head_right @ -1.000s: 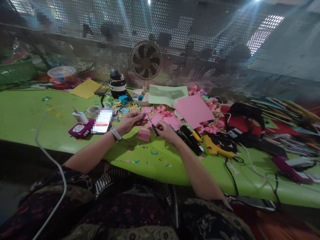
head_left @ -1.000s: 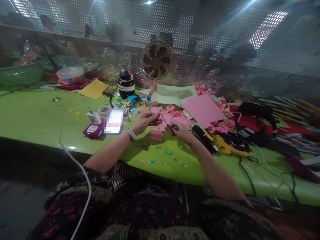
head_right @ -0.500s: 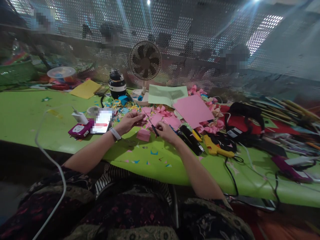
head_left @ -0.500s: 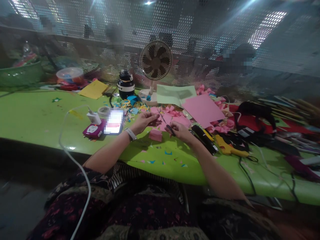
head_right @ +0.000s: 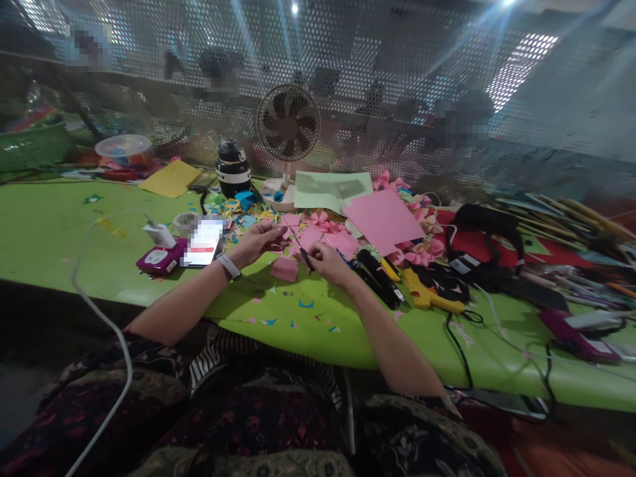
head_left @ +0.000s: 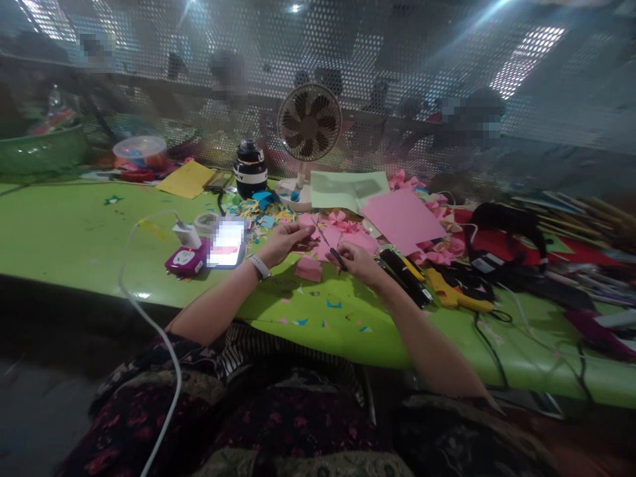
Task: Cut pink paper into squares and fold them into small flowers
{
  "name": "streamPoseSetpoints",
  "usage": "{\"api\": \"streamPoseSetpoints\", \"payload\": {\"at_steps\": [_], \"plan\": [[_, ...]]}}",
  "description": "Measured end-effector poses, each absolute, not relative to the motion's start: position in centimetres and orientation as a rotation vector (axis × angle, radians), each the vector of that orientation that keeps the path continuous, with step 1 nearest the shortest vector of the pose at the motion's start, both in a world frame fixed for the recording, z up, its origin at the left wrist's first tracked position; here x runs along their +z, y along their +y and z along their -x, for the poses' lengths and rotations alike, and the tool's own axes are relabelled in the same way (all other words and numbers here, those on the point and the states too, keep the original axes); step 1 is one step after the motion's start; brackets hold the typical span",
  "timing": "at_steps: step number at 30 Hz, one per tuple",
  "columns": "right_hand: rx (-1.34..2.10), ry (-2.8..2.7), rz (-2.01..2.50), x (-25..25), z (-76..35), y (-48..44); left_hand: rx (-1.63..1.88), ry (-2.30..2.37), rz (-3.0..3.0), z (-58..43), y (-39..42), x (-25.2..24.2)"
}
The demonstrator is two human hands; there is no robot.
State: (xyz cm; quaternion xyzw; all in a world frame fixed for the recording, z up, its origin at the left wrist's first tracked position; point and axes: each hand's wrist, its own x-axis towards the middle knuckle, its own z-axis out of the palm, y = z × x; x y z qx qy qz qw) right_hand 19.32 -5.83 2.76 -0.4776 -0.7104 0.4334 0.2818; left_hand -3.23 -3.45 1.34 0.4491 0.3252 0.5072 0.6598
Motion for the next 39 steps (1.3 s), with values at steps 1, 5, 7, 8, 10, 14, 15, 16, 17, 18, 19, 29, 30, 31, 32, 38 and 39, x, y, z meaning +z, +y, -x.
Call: {"api": "streamPoseSetpoints", "payload": {"at_steps": [1,5,7,8,10,14,15,16,17,18,19,29,30,31,32,38,39], "plan": [[1.158,-1.907,1.278,2.7,-19.3,-5.8,1.148,0.735,-1.020,3.3,-3.4,1.3],[1.163,-1.894,1.260,2.7,-19.3,-5.8,1.144,0.741,-1.019,3.3,-3.4,1.3],[1.159,-1.891,1.259,2.8,-19.2,-5.9,1.139,0.752,-1.010,3.3,-3.4,1.4],[1.150,-1.888,1.261,2.8,-19.1,-5.9,1.135,0.756,-1.007,3.3,-3.4,1.5],[1.130,-1.862,1.261,3.1,-19.1,-6.0,1.131,0.765,-1.002,3.3,-3.5,1.6],[1.102,-1.773,1.250,3.5,-19.3,-6.0,1.139,0.775,-0.986,3.4,-3.6,1.7],[1.083,-1.756,1.264,3.4,-19.4,-5.9,1.143,0.774,-0.977,3.4,-3.6,1.7],[1.051,-1.746,1.287,3.3,-19.5,-5.7,1.147,0.772,-0.965,3.4,-3.6,1.8],[1.005,-1.744,1.314,3.1,-19.7,-5.5,1.152,0.775,-0.946,3.4,-3.6,1.8],[0.949,-1.750,1.342,2.9,-19.8,-5.3,1.156,0.785,-0.921,3.3,-3.6,1.9],[0.888,-1.765,1.373,2.6,-20.0,-5.0,1.160,0.801,-0.891,3.2,-3.6,2.0],[0.298,-2.006,1.852,1.7,-21.4,-3.5,1.173,0.846,-0.733,3.2,-3.2,2.1],[0.263,-2.019,1.879,1.7,-21.5,-3.4,1.173,0.832,-0.747,3.2,-3.2,2.1],[0.233,-2.029,1.905,1.7,-21.5,-3.4,1.173,0.815,-0.760,3.3,-3.2,2.1],[0.208,-2.036,1.928,1.7,-21.6,-3.3,1.173,0.797,-0.765,3.3,-3.3,2.1],[0.106,-2.055,2.037,1.6,-21.6,-3.3,1.194,0.754,-0.725,3.4,-3.4,2.5],[0.087,-2.065,2.056,1.6,-21.5,-3.4,1.197,0.757,-0.726,3.4,-3.4,2.5]]}}
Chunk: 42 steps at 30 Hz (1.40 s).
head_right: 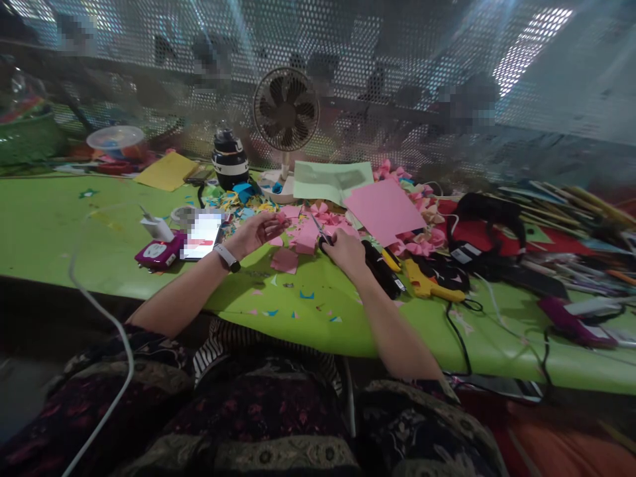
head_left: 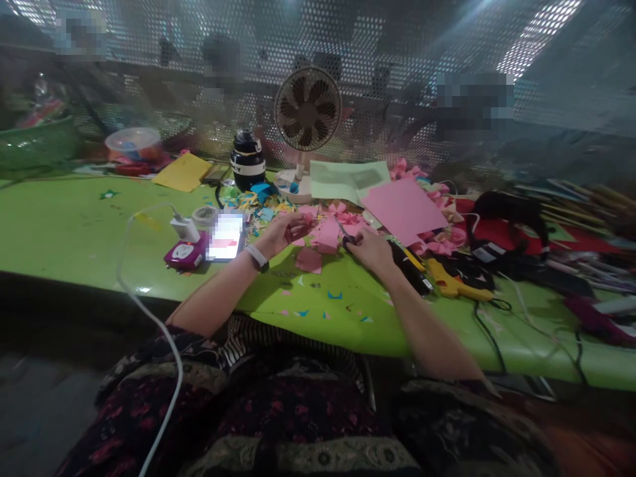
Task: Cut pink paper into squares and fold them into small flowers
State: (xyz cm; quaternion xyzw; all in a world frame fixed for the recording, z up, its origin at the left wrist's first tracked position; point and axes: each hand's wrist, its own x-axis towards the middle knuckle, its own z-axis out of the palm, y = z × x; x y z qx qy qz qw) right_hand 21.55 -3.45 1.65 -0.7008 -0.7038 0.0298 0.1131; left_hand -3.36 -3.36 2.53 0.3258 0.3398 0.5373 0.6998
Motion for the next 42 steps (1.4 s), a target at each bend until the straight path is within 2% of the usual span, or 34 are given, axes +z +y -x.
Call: {"api": "streamPoseSetpoints", "payload": {"at_steps": [6,11,21,31,35,37,42], "plan": [[0.005,-2.161,2.139,2.1,-21.3,-4.0,1.220,0.746,-0.787,3.4,-3.4,2.3],[0.078,-2.152,2.199,1.6,-21.8,-3.5,1.206,0.704,-0.818,3.4,-3.2,2.0],[0.243,-2.272,2.036,1.7,-23.4,-2.8,1.245,0.733,-0.901,2.7,-3.8,1.8],[0.166,-2.408,2.045,3.1,-23.7,-3.3,1.198,0.765,-1.113,1.9,-4.3,1.4],[0.319,-2.343,1.986,3.6,-24.0,-3.4,1.229,0.779,-1.112,1.7,-4.4,1.5],[0.445,-2.168,1.816,3.7,-23.3,-3.8,1.247,0.768,-1.119,1.6,-4.6,1.8],[1.137,-1.568,1.236,2.7,-19.2,-5.4,1.210,0.655,-1.159,0.9,-5.4,2.1]]}}
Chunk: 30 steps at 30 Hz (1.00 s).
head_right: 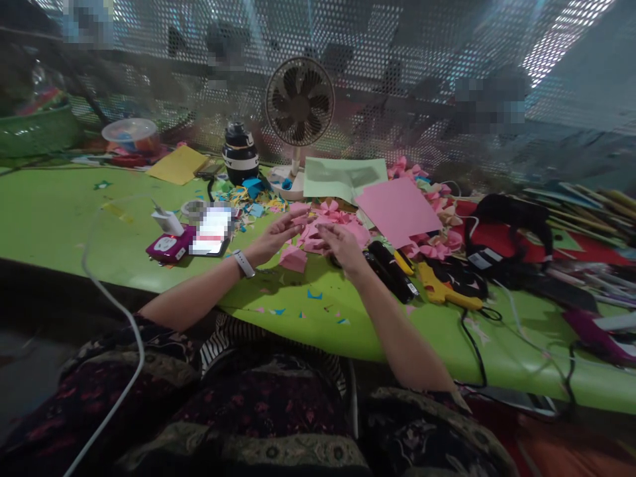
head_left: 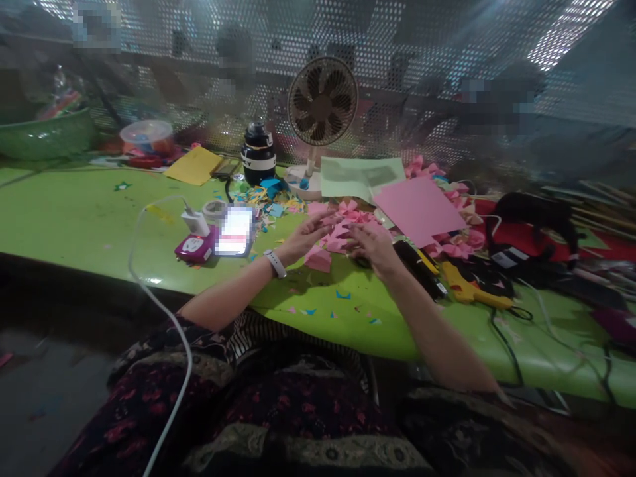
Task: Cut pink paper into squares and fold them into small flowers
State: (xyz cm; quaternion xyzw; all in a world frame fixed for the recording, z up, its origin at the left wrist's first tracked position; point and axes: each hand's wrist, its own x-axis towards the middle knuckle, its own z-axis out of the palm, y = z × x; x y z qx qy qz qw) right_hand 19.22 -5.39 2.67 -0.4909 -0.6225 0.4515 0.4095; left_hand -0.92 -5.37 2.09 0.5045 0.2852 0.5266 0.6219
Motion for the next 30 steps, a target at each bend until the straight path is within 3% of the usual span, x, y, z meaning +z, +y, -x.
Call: {"api": "streamPoseSetpoints", "payload": {"at_steps": [3,10,14,18,23,30], "plan": [[1.314,-1.413,1.115,1.5,-17.2,-6.0,1.158,0.620,-1.156,0.5,-5.5,1.6],[1.229,-1.378,1.169,0.5,-16.7,-6.1,1.083,0.648,-1.242,1.4,-4.7,1.4],[1.089,-1.458,1.230,0.8,-17.2,-5.8,1.212,1.162,-1.398,4.4,-2.8,1.1],[1.072,-1.459,1.202,1.1,-17.6,-5.6,1.130,1.511,-1.562,6.7,-1.3,0.0],[1.074,-1.507,1.201,1.5,-17.8,-6.1,1.047,1.481,-1.572,6.2,-1.2,0.0],[0.835,-1.569,1.188,1.2,-17.1,-6.5,1.132,1.062,-1.208,2.4,-3.7,1.1]]}}
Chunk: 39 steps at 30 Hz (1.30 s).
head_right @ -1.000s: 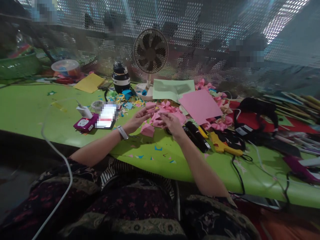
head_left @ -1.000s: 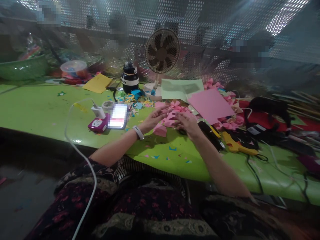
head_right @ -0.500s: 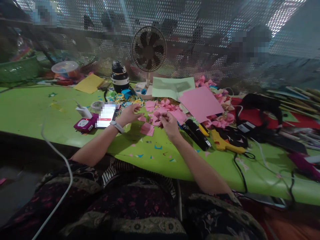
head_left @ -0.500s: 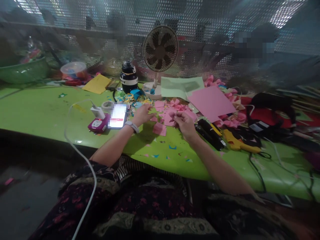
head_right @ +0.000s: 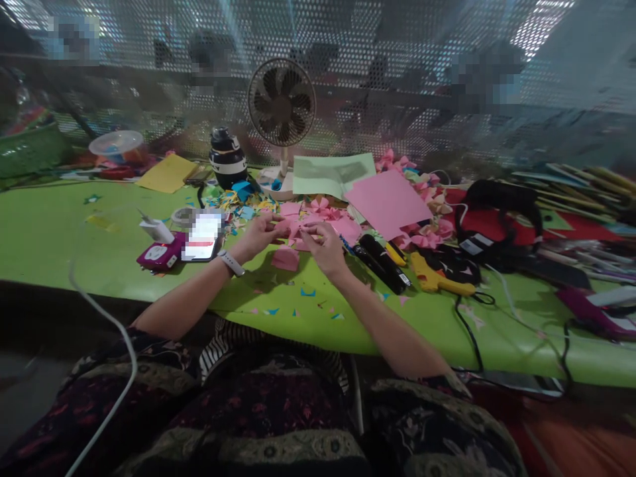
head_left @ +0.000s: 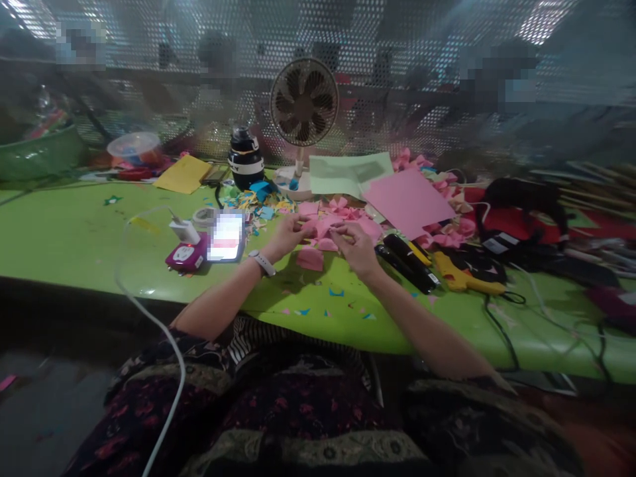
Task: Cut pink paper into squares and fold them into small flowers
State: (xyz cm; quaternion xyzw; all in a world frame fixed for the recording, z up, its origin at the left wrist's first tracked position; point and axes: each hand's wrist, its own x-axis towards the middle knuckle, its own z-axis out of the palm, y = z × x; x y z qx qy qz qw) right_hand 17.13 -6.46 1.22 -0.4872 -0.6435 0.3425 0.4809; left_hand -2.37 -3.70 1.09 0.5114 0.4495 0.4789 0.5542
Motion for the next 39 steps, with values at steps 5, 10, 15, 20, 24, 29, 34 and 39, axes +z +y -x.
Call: {"api": "streamPoseSetpoints", "payload": {"at_steps": [5,10,15,20,24,29,34,39], "plan": [[0.792,-1.591,1.171,0.8,-17.0,-6.3,1.085,0.823,-1.164,0.9,-5.2,0.9],[0.792,-1.587,1.268,1.0,-17.5,-6.2,0.987,0.733,-1.103,1.0,-5.5,1.0],[0.724,-1.635,1.189,0.9,-17.6,-6.2,0.989,0.761,-1.062,1.3,-5.3,0.7],[0.811,-1.556,1.121,0.6,-17.6,-5.7,0.962,0.747,-1.106,1.3,-5.1,0.5],[0.866,-1.491,1.030,0.4,-18.0,-5.0,0.944,0.777,-1.143,1.6,-5.0,0.7],[0.832,-1.503,0.984,0.2,-18.3,-4.6,0.857,0.847,-1.191,2.3,-4.9,1.1],[0.863,-1.504,0.968,0.4,-18.4,-4.9,0.840,0.855,-1.216,2.6,-4.8,1.4],[0.998,-1.524,0.982,0.7,-18.4,-5.2,0.841,0.863,-1.214,2.4,-4.9,1.7]]}}
